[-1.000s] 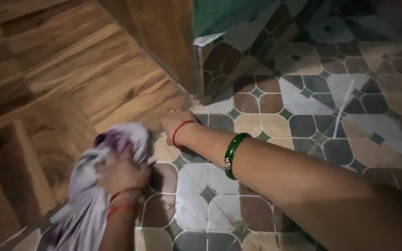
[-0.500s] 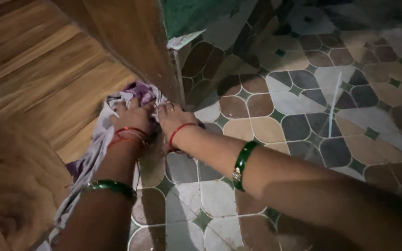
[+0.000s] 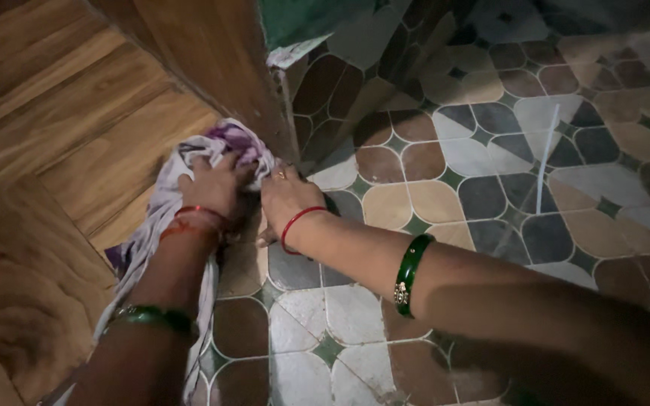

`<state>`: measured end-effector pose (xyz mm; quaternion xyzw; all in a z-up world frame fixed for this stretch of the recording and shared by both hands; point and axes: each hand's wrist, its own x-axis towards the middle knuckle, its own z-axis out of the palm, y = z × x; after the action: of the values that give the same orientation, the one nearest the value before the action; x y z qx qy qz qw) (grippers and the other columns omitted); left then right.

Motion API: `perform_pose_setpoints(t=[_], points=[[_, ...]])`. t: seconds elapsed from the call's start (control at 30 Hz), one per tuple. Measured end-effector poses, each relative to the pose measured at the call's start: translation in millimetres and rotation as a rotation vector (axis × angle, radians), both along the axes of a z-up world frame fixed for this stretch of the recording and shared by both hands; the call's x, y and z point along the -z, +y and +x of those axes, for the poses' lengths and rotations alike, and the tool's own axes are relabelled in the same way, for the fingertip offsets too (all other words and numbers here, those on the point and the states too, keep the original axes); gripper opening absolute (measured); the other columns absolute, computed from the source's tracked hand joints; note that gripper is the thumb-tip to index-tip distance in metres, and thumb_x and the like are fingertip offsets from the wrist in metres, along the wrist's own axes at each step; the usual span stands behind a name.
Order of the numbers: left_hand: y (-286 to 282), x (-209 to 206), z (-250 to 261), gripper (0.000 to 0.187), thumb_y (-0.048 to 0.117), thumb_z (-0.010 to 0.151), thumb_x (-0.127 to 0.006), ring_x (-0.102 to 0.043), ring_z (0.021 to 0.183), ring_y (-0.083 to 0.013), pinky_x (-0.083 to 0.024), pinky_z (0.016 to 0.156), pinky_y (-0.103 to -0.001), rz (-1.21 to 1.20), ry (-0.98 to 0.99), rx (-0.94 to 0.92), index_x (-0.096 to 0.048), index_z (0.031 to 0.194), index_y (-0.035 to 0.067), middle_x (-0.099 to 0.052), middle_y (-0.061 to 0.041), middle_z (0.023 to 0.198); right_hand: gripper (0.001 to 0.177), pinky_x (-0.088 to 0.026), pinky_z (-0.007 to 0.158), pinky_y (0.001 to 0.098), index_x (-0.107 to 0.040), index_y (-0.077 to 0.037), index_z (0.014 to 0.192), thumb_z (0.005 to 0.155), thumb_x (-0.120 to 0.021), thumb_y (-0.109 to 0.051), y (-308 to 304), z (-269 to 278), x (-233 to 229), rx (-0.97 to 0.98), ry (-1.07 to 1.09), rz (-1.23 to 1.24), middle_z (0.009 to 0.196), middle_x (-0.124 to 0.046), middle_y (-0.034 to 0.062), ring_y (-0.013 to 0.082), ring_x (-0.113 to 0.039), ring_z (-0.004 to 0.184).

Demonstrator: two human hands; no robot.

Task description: The person wipes the floor by hand with a cloth, moving along the floor to clean different sections.

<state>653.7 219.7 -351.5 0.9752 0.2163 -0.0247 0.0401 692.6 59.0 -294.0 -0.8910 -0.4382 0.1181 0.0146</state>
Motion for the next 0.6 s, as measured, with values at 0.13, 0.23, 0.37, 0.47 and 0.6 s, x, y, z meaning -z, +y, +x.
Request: perform_pose_setpoints(t=[0.13, 0.23, 0.37, 0.47, 0.6], points=[[9, -4, 3, 0.06, 0.041, 0.081, -0.074, -0.039, 0.143, -0.0413, -0.041, 0.107, -0.067, -0.029, 0.048, 0.028, -0.06, 0.138, 0.048, -0.043, 0.008, 0.159, 0.089, -0.051, 0.102, 0.0419, -0.063, -0.001, 0.125, 0.061, -0.093, -0.055, 2, 2, 5, -0.023, -0.029, -0.002, 0.141, -0.054, 0.0168, 0.0326, -0.046, 0.136], [22, -20, 25, 0.066, 0.044, 0.079, -0.078, -0.025, 0.146, -0.0481, -0.034, 0.105, -0.076, -0.111, 0.088, -0.178, -0.055, 0.141, 0.047, -0.03, 0.007, 0.163, 0.087, -0.049, 0.102, 0.041, -0.064, 0.003, 0.12, 0.062, -0.093, -0.056, -3, 5, 19, -0.079, -0.106, 0.074, 0.139, -0.053, 0.0221, 0.0357, -0.044, 0.135], [22, -29, 52, 0.08, 0.043, 0.073, -0.085, -0.014, 0.148, -0.0507, -0.024, 0.107, -0.08, -0.223, 0.081, -0.386, -0.049, 0.144, 0.049, -0.02, 0.005, 0.165, 0.059, -0.055, 0.099, 0.0399, -0.068, -0.004, 0.121, 0.074, -0.087, -0.034, -7, 11, 38, -0.09, -0.112, 0.128, 0.138, -0.059, 0.0177, 0.0323, -0.05, 0.134], [17, -26, 55, 0.083, 0.049, 0.076, -0.083, -0.014, 0.15, -0.0506, -0.029, 0.105, -0.081, -0.162, 0.195, -0.341, -0.044, 0.148, 0.045, -0.024, 0.005, 0.165, 0.058, -0.054, 0.099, 0.039, -0.065, -0.001, 0.121, 0.073, -0.085, -0.027, -3, 11, 41, -0.107, -0.138, 0.156, 0.136, -0.059, 0.0165, 0.0319, -0.049, 0.134], [-2, -12, 45, 0.062, 0.037, 0.086, -0.073, -0.022, 0.151, -0.0416, -0.035, 0.103, -0.08, -0.112, 0.116, -0.255, -0.053, 0.143, 0.049, -0.031, 0.008, 0.162, 0.07, -0.053, 0.097, 0.0383, -0.063, 0.003, 0.12, 0.066, -0.088, -0.033, -6, 12, 39, -0.137, -0.224, 0.139, 0.134, -0.056, 0.0208, 0.0345, -0.046, 0.131]])
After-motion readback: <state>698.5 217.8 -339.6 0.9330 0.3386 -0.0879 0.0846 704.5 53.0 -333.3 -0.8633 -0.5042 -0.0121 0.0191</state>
